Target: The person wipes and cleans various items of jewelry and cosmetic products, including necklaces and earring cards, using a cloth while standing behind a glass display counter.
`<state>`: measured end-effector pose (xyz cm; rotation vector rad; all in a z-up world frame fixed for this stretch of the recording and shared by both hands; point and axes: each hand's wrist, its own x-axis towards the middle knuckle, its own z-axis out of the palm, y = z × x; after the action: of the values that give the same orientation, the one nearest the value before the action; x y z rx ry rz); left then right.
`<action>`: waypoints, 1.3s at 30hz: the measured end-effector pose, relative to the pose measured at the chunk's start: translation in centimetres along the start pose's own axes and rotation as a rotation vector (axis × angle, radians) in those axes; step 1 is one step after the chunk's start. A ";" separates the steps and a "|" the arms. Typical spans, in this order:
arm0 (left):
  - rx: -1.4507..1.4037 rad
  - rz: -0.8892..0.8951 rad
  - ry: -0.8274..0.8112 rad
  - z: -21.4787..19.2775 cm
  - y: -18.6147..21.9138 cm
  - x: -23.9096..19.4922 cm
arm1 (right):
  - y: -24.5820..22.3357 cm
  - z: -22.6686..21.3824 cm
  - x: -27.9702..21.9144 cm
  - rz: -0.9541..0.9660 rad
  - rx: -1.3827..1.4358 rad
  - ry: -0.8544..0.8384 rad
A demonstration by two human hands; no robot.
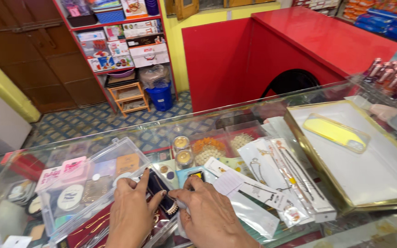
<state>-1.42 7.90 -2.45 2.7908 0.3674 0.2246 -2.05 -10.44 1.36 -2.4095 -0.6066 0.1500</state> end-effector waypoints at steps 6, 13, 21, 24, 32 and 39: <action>-0.170 0.122 0.077 -0.5 4.0 -0.6 | 1.4 -2.0 -0.9 -0.005 0.088 0.169; -0.429 0.287 0.045 -1.2 10.2 -1.0 | 3.7 -5.6 -2.1 0.116 0.134 0.323; -0.489 0.353 -0.144 2.1 16.2 -0.9 | 9.4 -8.2 -4.0 0.252 -0.012 0.415; -0.457 0.538 -0.157 5.2 17.8 -0.6 | 12.2 -8.3 -4.7 0.265 -0.154 0.413; -0.221 0.697 -0.293 10.1 20.5 -0.8 | 15.1 -9.2 -5.2 0.591 -0.311 0.104; -0.074 0.503 -0.320 9.0 19.1 0.5 | 15.6 -10.6 -4.8 0.638 -0.283 0.088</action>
<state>5.14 -12.09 -4.52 2.7318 -0.4138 -0.0989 2.43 -29.28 -0.11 -2.7905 0.2157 0.2341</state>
